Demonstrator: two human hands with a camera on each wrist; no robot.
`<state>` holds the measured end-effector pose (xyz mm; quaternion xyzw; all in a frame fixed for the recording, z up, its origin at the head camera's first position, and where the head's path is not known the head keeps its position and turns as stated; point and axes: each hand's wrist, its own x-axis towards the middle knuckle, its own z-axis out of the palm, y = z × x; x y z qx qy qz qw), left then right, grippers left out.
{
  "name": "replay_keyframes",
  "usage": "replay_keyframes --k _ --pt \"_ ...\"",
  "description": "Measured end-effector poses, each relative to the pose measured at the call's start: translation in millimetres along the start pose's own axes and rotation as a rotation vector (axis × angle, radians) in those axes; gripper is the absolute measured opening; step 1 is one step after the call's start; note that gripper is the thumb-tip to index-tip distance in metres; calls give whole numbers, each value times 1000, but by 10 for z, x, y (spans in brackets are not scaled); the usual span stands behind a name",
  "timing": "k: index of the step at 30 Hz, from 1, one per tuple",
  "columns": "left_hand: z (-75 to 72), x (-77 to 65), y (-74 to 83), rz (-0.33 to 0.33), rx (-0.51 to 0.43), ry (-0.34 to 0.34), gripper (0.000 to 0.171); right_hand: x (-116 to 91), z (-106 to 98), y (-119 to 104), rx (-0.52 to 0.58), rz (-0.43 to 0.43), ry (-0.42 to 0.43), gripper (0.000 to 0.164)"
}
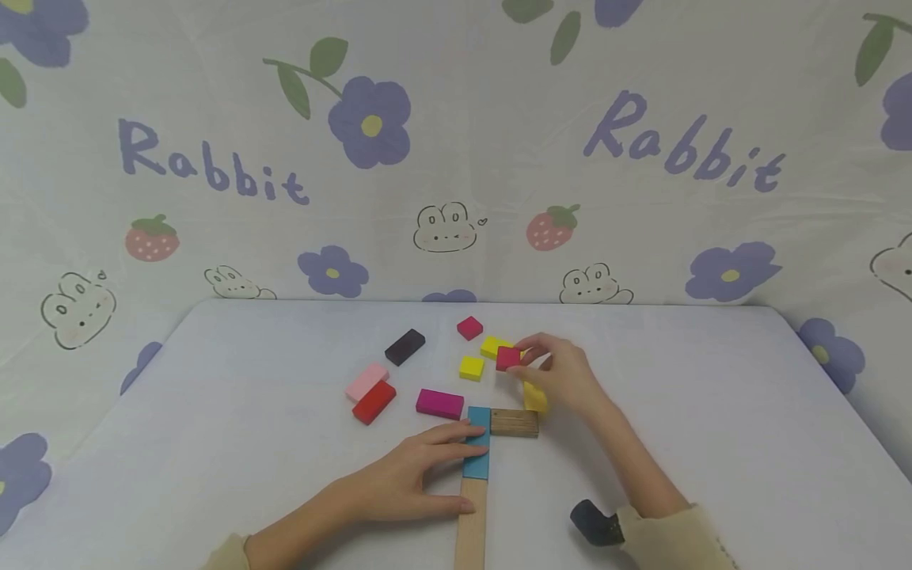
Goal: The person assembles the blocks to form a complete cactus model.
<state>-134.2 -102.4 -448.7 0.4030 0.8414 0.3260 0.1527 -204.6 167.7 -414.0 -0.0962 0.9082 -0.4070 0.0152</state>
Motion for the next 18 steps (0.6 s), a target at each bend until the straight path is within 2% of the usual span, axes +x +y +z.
replay_keyframes --k 18 --pt "13 -1 -14 4 -8 4 66 -82 255 -93 24 -86 -45 35"
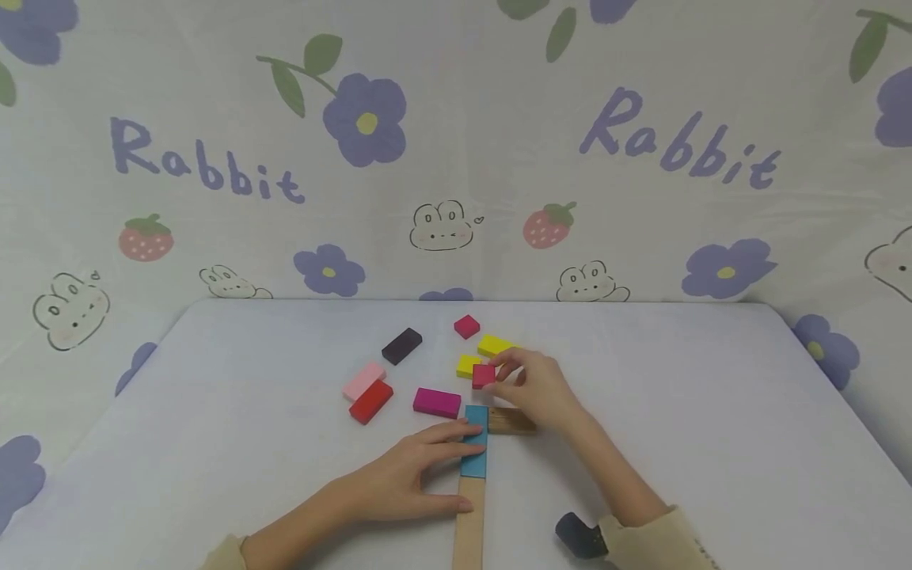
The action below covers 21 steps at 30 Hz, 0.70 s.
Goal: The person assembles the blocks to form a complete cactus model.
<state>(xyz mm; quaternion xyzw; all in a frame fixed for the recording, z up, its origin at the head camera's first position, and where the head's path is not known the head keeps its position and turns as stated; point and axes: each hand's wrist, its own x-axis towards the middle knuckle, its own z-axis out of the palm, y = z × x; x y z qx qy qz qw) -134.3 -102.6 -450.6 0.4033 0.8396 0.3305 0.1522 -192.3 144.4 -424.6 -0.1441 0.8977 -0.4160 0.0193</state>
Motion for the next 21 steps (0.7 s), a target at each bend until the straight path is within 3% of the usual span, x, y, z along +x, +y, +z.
replay_keyframes --k 21 --pt "-6 -10 16 33 -9 21 65 6 111 -4 -198 -37 4 32"
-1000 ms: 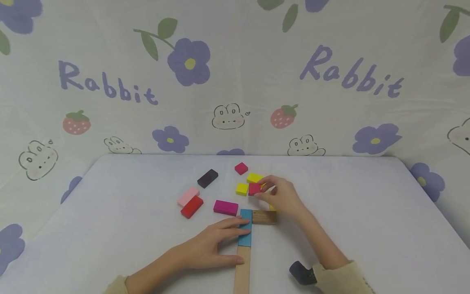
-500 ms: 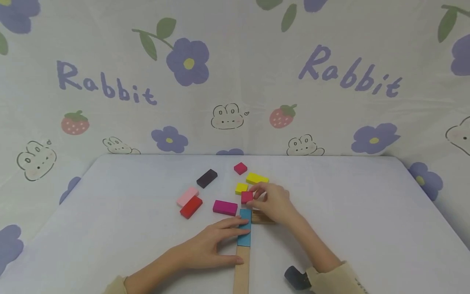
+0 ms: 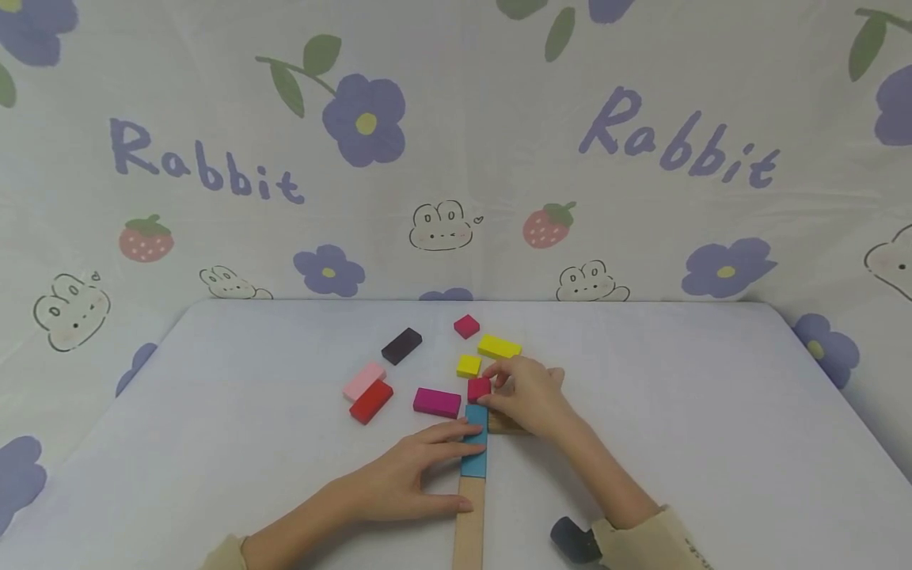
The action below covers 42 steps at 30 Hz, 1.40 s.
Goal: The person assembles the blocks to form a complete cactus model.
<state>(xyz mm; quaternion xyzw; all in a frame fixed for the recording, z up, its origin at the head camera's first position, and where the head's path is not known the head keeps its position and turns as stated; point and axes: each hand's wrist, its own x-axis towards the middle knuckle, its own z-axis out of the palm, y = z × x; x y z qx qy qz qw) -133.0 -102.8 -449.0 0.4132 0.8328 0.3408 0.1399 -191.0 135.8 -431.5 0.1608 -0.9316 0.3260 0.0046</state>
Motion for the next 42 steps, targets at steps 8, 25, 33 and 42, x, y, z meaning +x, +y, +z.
replay_keyframes --k 8,25,33,42 --pt "-2 -2 2 -5 5 -2 65 -5 6 -28 -23 -15 1 33" --pt "-8 6 13 -22 5 -11 65 -23 40 -52 -17 -34 -9 26" --pt "-6 7 20 -27 7 -12 65 -39 36 -66 -21 -36 -8 25" --pt "-6 4 24 -29 15 -14 66 -60 36 -75 -41 -30 -11 23"
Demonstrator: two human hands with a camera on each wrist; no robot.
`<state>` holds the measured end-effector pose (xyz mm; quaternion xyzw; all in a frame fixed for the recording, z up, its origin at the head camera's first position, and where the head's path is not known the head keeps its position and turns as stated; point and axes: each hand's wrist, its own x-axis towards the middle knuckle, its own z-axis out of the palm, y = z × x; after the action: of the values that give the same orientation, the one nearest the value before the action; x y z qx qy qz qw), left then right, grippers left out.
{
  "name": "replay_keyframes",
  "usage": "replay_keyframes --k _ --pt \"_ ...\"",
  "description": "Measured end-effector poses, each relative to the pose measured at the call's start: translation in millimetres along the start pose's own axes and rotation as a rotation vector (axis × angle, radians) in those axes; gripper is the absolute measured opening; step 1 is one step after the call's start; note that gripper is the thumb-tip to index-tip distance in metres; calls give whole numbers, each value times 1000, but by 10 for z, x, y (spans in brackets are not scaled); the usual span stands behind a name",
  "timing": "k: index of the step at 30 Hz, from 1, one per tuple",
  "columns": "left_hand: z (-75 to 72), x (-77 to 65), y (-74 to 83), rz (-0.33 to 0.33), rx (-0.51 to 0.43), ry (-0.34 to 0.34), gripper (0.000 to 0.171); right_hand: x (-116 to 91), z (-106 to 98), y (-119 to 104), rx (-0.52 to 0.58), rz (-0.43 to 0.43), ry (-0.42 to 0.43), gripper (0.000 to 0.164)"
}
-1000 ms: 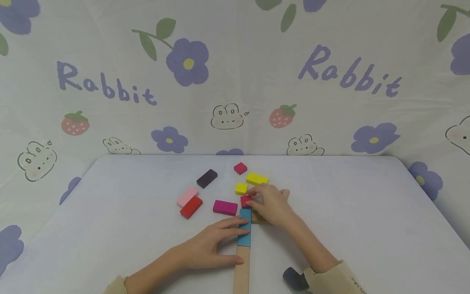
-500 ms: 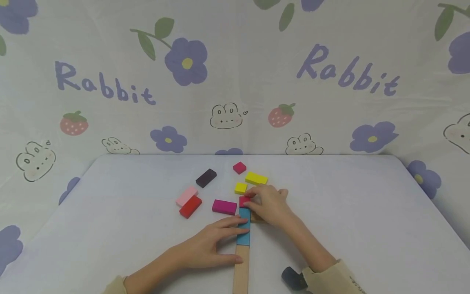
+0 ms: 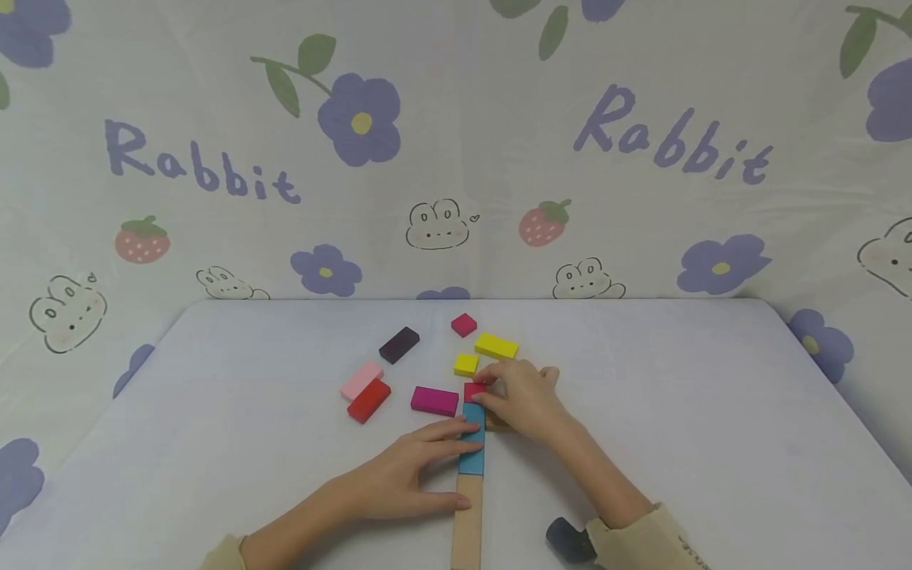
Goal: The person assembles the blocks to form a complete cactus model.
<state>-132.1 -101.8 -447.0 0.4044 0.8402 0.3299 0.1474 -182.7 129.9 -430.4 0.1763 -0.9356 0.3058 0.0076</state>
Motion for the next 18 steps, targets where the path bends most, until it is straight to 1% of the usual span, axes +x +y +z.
replay_keyframes --k 12,18 --pt "-5 2 -1 2 -14 2 66 5 -1 12 -2 6 -8 22" --pt "5 3 -16 7 -15 5 65 -2 -40 -7 10 18 -8 23"
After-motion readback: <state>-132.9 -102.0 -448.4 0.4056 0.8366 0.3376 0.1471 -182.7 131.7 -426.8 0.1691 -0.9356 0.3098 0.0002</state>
